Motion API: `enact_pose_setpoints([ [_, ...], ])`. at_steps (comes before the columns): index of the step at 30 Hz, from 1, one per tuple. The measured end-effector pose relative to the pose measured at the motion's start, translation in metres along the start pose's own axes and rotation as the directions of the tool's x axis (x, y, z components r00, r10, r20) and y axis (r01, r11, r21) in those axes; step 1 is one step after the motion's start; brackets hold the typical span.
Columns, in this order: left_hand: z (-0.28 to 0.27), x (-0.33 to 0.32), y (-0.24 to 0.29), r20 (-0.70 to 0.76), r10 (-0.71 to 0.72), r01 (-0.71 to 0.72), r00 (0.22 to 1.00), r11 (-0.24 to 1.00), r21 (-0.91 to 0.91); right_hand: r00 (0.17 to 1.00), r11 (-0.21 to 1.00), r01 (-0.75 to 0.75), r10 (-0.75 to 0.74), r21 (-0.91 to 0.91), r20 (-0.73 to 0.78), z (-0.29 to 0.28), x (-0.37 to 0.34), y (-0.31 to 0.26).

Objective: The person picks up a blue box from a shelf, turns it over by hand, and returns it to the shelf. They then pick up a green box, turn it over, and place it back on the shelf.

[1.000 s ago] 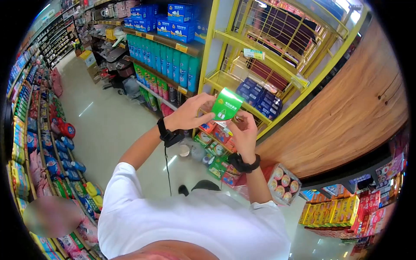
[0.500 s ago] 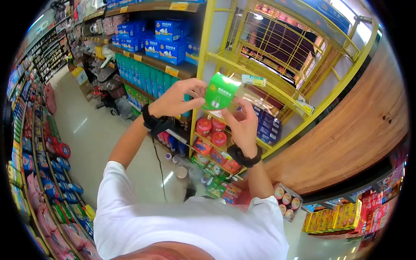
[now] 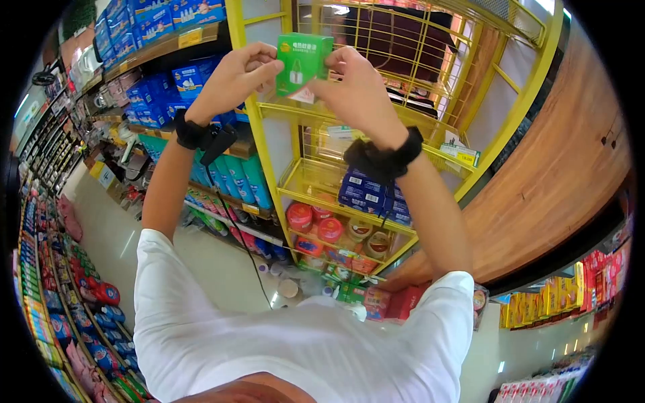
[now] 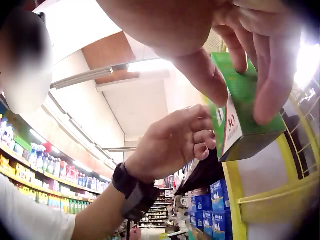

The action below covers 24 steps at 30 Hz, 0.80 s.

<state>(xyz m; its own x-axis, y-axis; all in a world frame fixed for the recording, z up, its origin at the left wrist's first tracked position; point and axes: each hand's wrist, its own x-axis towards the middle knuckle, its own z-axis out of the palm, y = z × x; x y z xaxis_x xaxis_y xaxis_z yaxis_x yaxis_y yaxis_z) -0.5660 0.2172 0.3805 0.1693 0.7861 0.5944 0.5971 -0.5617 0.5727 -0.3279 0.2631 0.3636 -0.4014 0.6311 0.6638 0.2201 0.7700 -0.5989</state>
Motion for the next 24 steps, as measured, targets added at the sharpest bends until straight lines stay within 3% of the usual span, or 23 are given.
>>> enact_pose_setpoints([
  [2, 0.006, 0.01, -0.01, -0.037, -0.008, 0.009, 0.999, 1.0, 0.024, 0.966, 0.969, -0.233, 0.221, 0.08, 0.136, -0.004, 0.01, -0.005],
  [4, 0.015, 0.02, -0.025, -0.084, 0.047, -0.043, 0.995, 0.998, 0.049, 0.935, 0.929, -0.331, 0.299, 0.167, 0.192, -0.002, 0.018, -0.002],
  [7, 0.023, 0.032, -0.036, -0.06, -0.084, 0.088, 0.995, 0.994, 0.071, 0.885, 0.865, -0.455, 0.413, 0.212, 0.215, 0.003, 0.032, 0.007],
  [9, 0.027, 0.043, -0.046, -0.058, -0.101, 0.109, 0.993, 0.984, 0.141, 0.903, 0.94, -0.334, 0.3, 0.064, 0.307, -0.002, 0.051, 0.02],
  [11, 0.032, 0.052, -0.056, -0.075, -0.13, 0.14, 0.989, 0.978, 0.154, 0.845, 0.838, -0.514, 0.459, 0.183, 0.273, 0.001, 0.058, 0.022],
  [13, 0.035, 0.059, -0.061, -0.114, -0.163, 0.175, 0.98, 0.979, 0.109, 0.852, 0.847, -0.494, 0.428, 0.194, 0.302, 0.005, 0.069, 0.022],
  [16, 0.03, 0.077, -0.071, 0.028, -0.309, 0.309, 0.951, 0.951, 0.02, 0.825, 0.81, -0.547, 0.48, 0.21, 0.299, 0.013, 0.085, 0.026],
  [17, 0.034, 0.078, -0.074, 0.013, -0.276, 0.277, 0.961, 0.959, -0.057, 0.844, 0.81, -0.528, 0.465, 0.255, 0.267, 0.019, 0.093, 0.034],
  [24, 0.039, 0.084, -0.046, 0.049, -0.419, 0.42, 0.907, 0.907, -0.026, 0.819, 0.803, -0.562, 0.508, 0.197, 0.265, 0.033, 0.12, 0.039],
])
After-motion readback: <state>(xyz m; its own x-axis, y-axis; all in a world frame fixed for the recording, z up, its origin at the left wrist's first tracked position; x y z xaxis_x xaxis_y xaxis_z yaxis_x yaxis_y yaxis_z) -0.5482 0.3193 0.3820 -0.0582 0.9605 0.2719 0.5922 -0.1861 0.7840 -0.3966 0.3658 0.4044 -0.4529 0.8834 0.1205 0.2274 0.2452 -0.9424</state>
